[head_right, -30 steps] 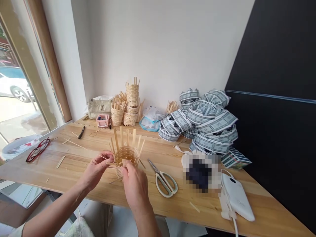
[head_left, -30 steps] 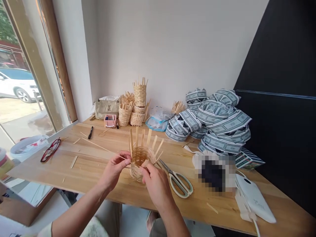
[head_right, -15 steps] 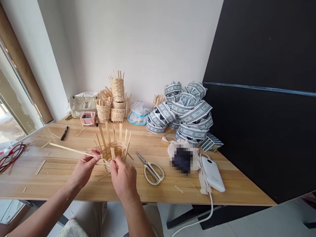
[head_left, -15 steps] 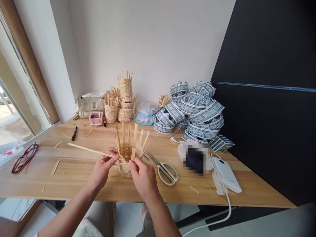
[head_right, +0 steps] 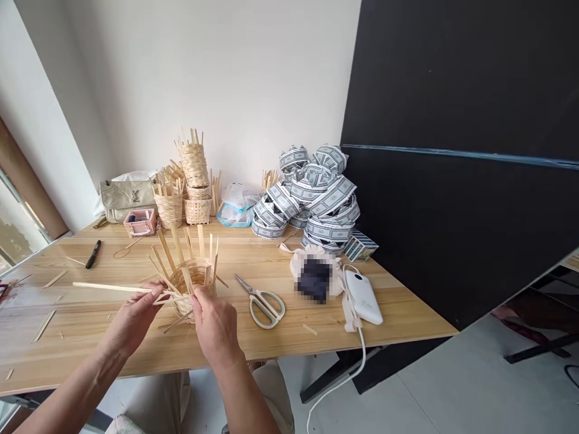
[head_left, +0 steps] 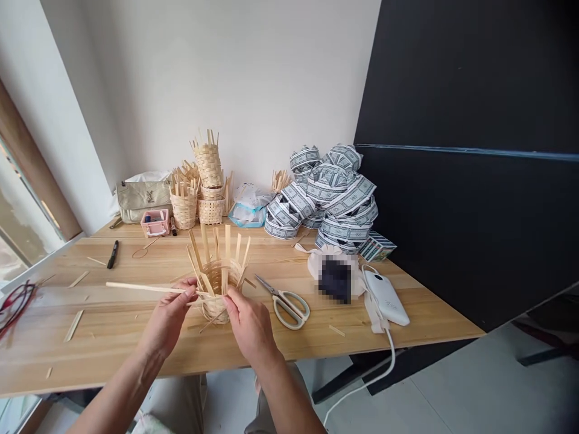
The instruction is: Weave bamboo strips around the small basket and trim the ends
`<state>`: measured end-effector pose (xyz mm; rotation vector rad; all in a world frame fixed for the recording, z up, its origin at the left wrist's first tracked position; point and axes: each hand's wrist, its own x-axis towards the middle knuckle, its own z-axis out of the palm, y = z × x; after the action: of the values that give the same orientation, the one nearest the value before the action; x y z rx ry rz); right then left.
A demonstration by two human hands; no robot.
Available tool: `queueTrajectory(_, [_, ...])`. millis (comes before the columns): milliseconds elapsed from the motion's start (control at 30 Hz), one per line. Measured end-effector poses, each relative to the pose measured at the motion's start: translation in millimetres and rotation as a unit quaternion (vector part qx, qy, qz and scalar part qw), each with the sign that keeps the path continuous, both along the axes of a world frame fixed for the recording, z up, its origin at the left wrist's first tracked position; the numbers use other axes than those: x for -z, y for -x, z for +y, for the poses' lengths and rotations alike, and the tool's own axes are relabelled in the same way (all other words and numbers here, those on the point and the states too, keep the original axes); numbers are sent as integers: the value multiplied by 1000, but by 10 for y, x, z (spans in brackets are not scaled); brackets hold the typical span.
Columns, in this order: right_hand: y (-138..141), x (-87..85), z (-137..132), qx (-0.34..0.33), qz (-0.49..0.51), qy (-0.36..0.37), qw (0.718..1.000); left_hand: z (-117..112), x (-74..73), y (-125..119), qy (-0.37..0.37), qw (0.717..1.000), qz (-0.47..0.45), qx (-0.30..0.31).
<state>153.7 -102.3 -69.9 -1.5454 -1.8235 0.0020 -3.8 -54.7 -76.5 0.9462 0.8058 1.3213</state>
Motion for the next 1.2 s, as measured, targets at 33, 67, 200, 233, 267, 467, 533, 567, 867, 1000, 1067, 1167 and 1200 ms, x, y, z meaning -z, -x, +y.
queueTrajectory(33, [-12,39,-17,-13,9,-12,1000,4,7,15,6,1000,4,5])
queueTrajectory(67, [-26,79,-40,-32,24,-28,999,8,16,30,7,1000,10,6])
queueTrajectory(200, [-119,188,-109,-42,163,-98,981,11,69,70,-46,994,97,-12])
queueTrajectory(233, [-150,192,-104,-15,205,-100,973,7,83,74,-66,989,132,-21])
queueTrajectory(267, [-181,188,-89,11,245,-94,965,2,95,75,-86,982,165,-32])
queueTrajectory(467, [-233,133,105,-31,391,-10,920,-35,158,61,-170,952,250,-39])
queueTrajectory(533, [-190,121,151,-51,423,-3,905,-38,186,60,-175,952,251,-21])
queueTrajectory(567, [-167,113,168,-55,437,1,898,-39,199,61,-171,953,248,-13])
queueTrajectory(867, [-108,68,218,-72,494,38,866,-94,198,34,-181,950,253,-8])
queueTrajectory(1000, [-151,142,239,-103,524,76,842,-82,235,-14,-194,947,252,-41])
queueTrajectory(1067, [-166,148,190,-64,507,52,858,-79,257,-38,-205,944,250,-63])
queueTrajectory(1167, [-159,66,31,12,396,-59,916,-112,270,-87,-224,934,260,-100])
queueTrajectory(1200, [-148,19,-26,3,341,-94,935,-134,268,-109,-231,930,264,-110])
